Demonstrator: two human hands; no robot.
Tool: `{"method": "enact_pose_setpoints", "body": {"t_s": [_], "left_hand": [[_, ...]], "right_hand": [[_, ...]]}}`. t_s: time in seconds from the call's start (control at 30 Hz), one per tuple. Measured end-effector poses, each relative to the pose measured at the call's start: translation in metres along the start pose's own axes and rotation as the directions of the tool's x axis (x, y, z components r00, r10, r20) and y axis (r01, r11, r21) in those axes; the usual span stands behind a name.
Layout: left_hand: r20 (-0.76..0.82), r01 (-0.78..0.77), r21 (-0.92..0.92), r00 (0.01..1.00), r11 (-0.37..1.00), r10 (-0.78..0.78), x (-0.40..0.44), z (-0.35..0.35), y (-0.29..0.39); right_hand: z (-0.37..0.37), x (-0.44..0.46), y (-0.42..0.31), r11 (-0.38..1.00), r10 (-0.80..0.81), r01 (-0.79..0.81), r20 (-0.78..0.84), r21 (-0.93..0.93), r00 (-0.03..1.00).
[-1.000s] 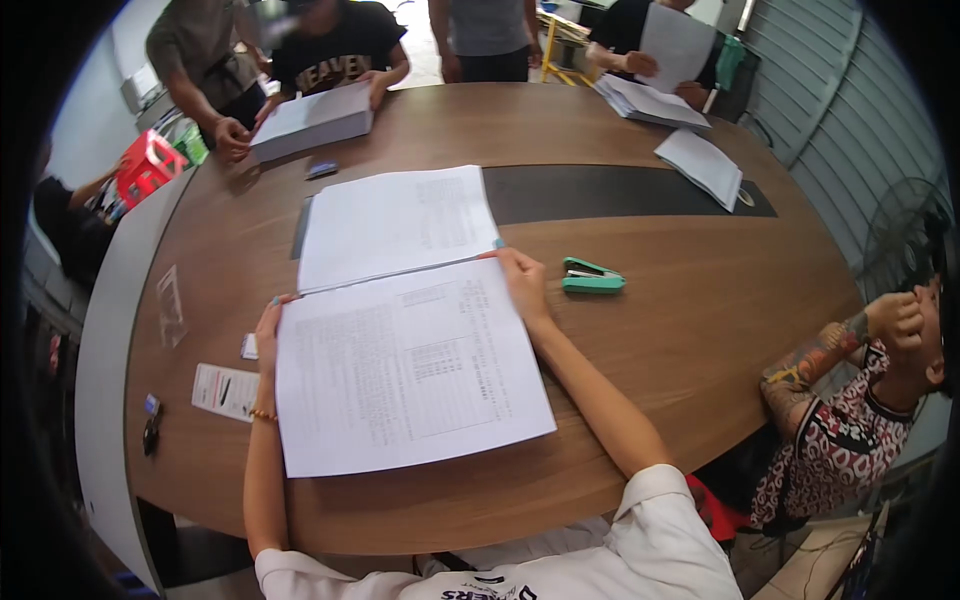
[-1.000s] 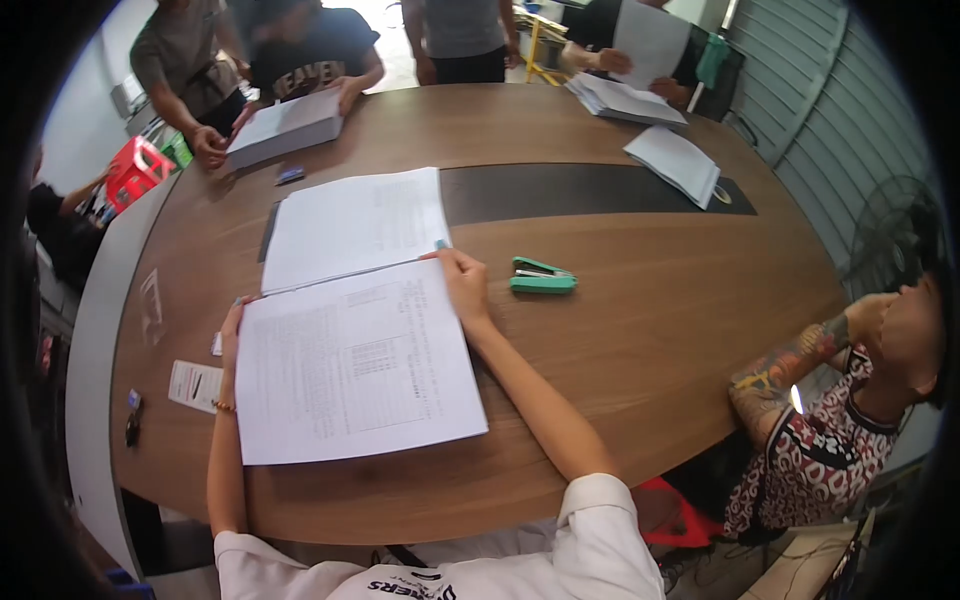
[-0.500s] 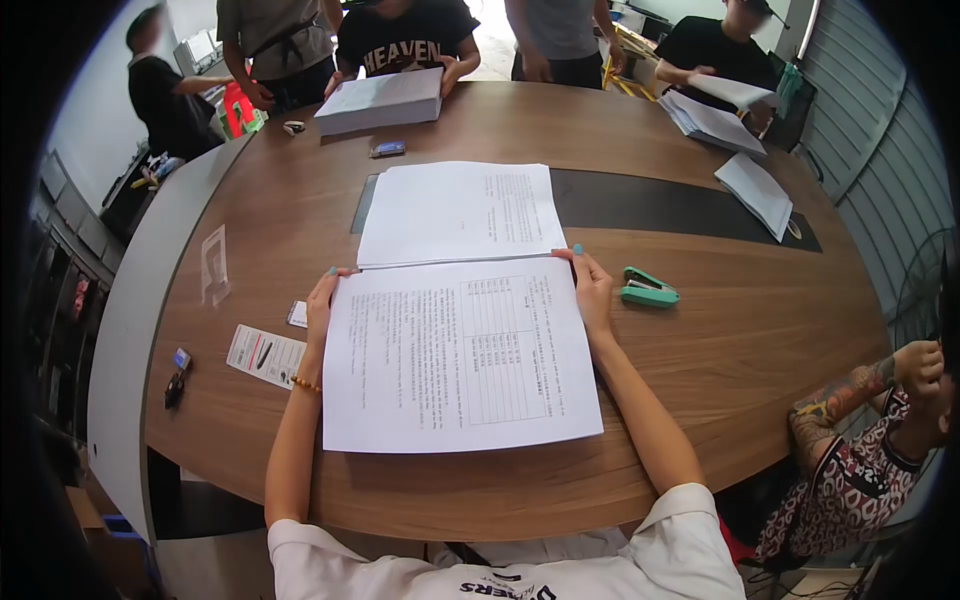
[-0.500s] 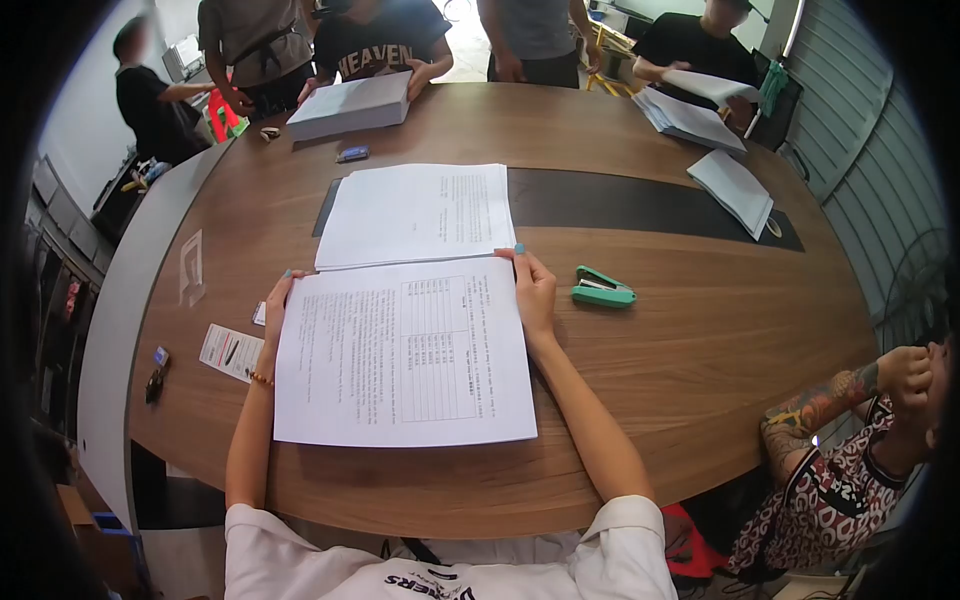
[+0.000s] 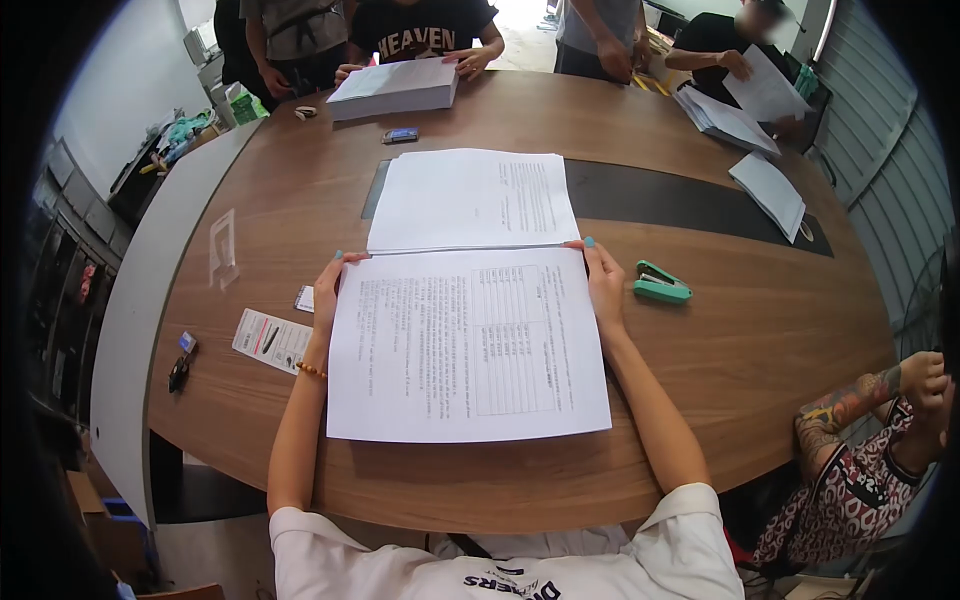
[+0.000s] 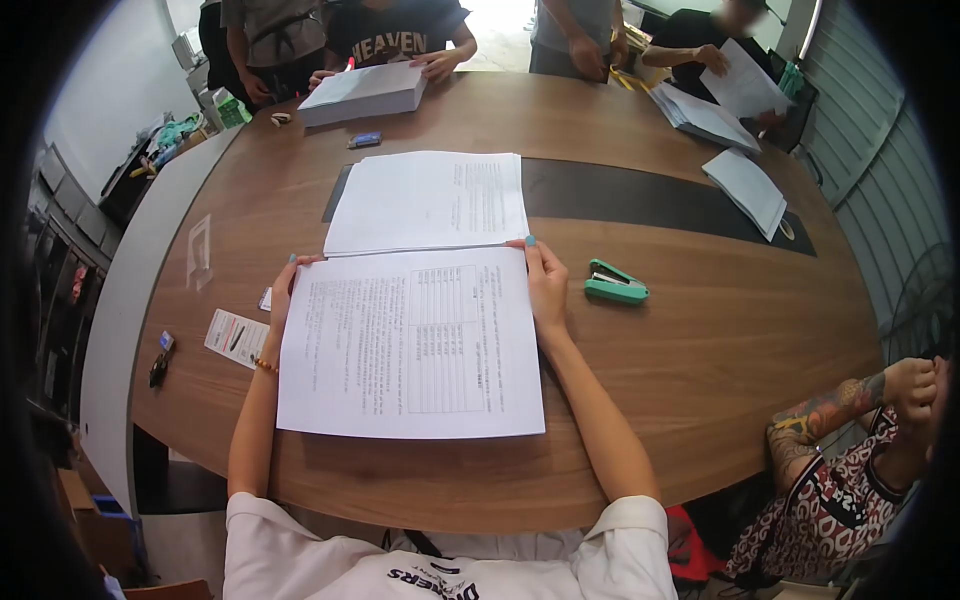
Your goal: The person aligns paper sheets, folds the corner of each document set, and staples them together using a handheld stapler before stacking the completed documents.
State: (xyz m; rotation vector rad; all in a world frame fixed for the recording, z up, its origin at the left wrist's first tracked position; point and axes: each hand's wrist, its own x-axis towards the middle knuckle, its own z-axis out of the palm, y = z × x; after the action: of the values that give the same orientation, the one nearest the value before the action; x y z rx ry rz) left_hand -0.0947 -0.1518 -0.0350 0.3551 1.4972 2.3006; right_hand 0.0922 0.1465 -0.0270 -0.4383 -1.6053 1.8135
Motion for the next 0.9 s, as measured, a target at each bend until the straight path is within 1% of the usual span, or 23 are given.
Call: {"method": "enact_pose_setpoints", "body": {"t_s": [0.07, 0.13, 0.3, 0.33, 0.4, 0.47, 0.53, 0.57, 0.63, 0.67, 0.73, 0.77, 0.8, 0.83, 0.87, 0.9], "left_hand": [[0.012, 0.010, 0.021, 1.000, 1.000, -0.010, 0.002, -0.001, -0.001], [0.017, -0.019, 0.030, 1.000, 0.999, 0.018, 0.003, -0.002, -0.002], [0.010, -0.002, 0.000, 1.000, 1.000, 0.002, 0.002, -0.001, -0.002], [0.012, -0.008, 0.002, 1.000, 1.000, 0.008, 0.002, -0.002, -0.002], [0.024, -0.001, 0.002, 1.000, 1.000, 0.001, 0.002, -0.003, -0.002], [0.037, 0.004, 0.002, 0.999, 1.000, -0.004, 0.003, -0.004, -0.002], [0.035, -0.053, 0.086, 0.998, 0.995, 0.050, 0.004, -0.005, -0.002], [0.037, -0.053, 0.086, 0.998, 0.995, 0.050, 0.005, -0.005, -0.002], [0.043, -0.030, 0.042, 0.999, 0.999, 0.028, 0.006, -0.008, -0.004], [0.047, -0.029, 0.043, 0.999, 0.999, 0.027, 0.008, -0.013, -0.005], [0.137, 0.028, -0.010, 0.990, 1.000, -0.027, 0.011, -0.019, -0.003], [0.147, 0.028, -0.003, 0.989, 1.000, -0.027, 0.012, -0.022, -0.001], [0.131, 0.023, -0.037, 0.991, 0.999, -0.018, 0.008, -0.016, 0.011], [0.114, 0.020, -0.072, 0.993, 0.997, -0.011, 0.004, -0.007, 0.025], [0.125, 0.023, -0.067, 0.992, 0.997, -0.015, 0.006, 0.003, 0.040], [0.087, -0.127, 0.340, 0.991, 0.932, 0.104, 0.011, 0.018, 0.060]], "right_hand": [[0.004, -0.001, -0.001, 1.000, -0.002, 0.003, -0.026, 0.029, 1.000], [0.003, 0.001, 0.002, 0.998, -0.007, 0.010, -0.051, 0.058, 0.999], [0.002, 0.000, 0.000, 0.999, 0.022, -0.021, -0.019, 0.049, 1.000], [0.003, 0.000, 0.001, 0.999, 0.023, -0.022, -0.023, 0.049, 0.999], [0.005, 0.001, 0.001, 0.994, 0.017, -0.011, -0.051, 0.108, 0.999], [0.004, 0.001, 0.000, 0.995, 0.034, -0.030, -0.044, 0.091, 0.998], [0.004, 0.000, 0.000, 0.996, 0.052, -0.049, -0.038, 0.075, 0.998], [0.005, 0.000, 0.000, 0.995, 0.046, -0.042, -0.036, 0.088, 0.998], [0.002, 0.002, 0.003, 0.994, 0.040, -0.036, -0.036, 0.101, 0.999], [0.000, 0.002, 0.005, 0.996, 0.045, -0.044, -0.014, 0.077, 0.999], [-0.002, 0.006, 0.010, 0.997, 0.048, -0.047, -0.003, 0.061, 0.999], [-0.002, 0.009, 0.013, 0.988, 0.002, 0.001, -0.024, 0.156, 1.000], [-0.003, 0.013, 0.013, 0.967, -0.042, 0.053, -0.049, 0.248, 0.998], [-0.011, 0.015, 0.008, 0.967, -0.046, 0.059, -0.060, 0.249, 0.997], [-0.023, 0.017, 0.001, 0.991, -0.084, 0.091, -0.083, 0.095, 0.993], [-0.031, 0.017, -0.007, 0.991, -0.120, 0.114, -0.100, -0.063, 0.988]]}}
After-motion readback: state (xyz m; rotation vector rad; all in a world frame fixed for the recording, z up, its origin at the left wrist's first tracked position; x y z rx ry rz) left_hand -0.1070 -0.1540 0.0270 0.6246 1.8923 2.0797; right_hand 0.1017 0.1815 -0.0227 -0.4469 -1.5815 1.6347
